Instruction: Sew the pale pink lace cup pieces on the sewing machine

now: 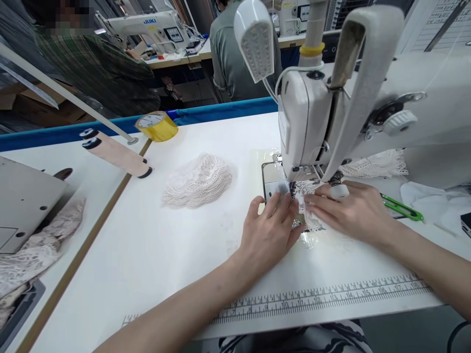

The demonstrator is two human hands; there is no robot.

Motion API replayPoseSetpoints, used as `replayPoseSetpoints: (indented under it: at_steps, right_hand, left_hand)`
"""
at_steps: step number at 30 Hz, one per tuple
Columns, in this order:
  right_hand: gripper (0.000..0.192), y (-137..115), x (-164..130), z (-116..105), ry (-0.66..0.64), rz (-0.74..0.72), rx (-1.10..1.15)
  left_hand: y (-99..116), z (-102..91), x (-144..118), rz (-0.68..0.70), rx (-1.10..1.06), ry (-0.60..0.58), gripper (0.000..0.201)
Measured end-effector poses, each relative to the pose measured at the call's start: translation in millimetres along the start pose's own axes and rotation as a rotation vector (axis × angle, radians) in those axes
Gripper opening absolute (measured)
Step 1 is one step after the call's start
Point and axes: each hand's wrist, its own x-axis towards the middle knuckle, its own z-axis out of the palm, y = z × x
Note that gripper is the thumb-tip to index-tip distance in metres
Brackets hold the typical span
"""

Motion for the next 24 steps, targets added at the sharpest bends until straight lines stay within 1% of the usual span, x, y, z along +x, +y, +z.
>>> replayPoseSetpoints:
  at_steps: [1, 3, 4, 6, 8, 11, 14, 17, 19, 21, 22, 24]
  right_hand:
    - [0.029, -2.1, -0.4, -4.3, -0.019, -0.028, 0.036]
    - [0.033, -6.2, -0.6, -9.9, -0.100, -0.058, 0.100]
    - [0.030, -7.8, -0.4, -10.8, -0.133, -0.052, 0.122]
    - [0.022, -9.5, 0.3, -9.0, -0.144, -0.010, 0.142]
    - [0.027, -9.5, 1.2, -4.8, -0.121, 0.060, 0.150]
    - [0.031, -7.7, 2.3, 0.5, -0.104, 0.173, 0.161]
    - [0.035, -6.4, 2.9, 1.6, -0.104, 0.201, 0.258]
    - [0.035, -6.8, 3.2, 1.2, -0.105, 0.223, 0.381]
    - [0.036, -7.1, 2.8, 3.1, -0.087, 0.221, 0.411]
    - [0.031, -6.5, 1.7, 7.1, -0.026, 0.176, 0.401]
    - [0.027, -5.9, 0.9, 9.4, 0.013, 0.146, 0.386]
    - [0.026, -4.9, -0.8, 12.8, 0.076, 0.076, 0.327]
  left_hand:
    - [-0.6, -1.5, 0.9, 0.010, -0.013, -0.001, 0.030]
    - [-2.9, -5.1, 3.8, 0.031, -0.056, -0.023, 0.025]
    - [-4.8, -6.7, 6.0, 0.043, -0.086, -0.049, 0.025]
    - [-9.0, -8.2, 11.7, 0.059, -0.150, -0.120, 0.029]
    - [-13.0, -6.2, 19.0, 0.044, -0.210, -0.177, 0.033]
    - [-16.8, 1.6, 30.0, -0.055, -0.303, -0.174, 0.021]
    - [-19.7, 6.3, 38.4, -0.199, -0.428, -0.158, 0.017]
    - [-24.8, 3.2, 43.5, -0.274, -0.595, -0.204, 0.020]
    - [-29.0, -0.3, 45.1, -0.288, -0.703, -0.235, 0.021]
    - [-32.5, -2.3, 44.5, -0.288, -0.750, -0.253, 0.023]
    - [-33.7, -2.3, 43.1, -0.278, -0.743, -0.255, 0.023]
    - [-34.1, -1.1, 37.8, -0.240, -0.670, -0.235, 0.022]
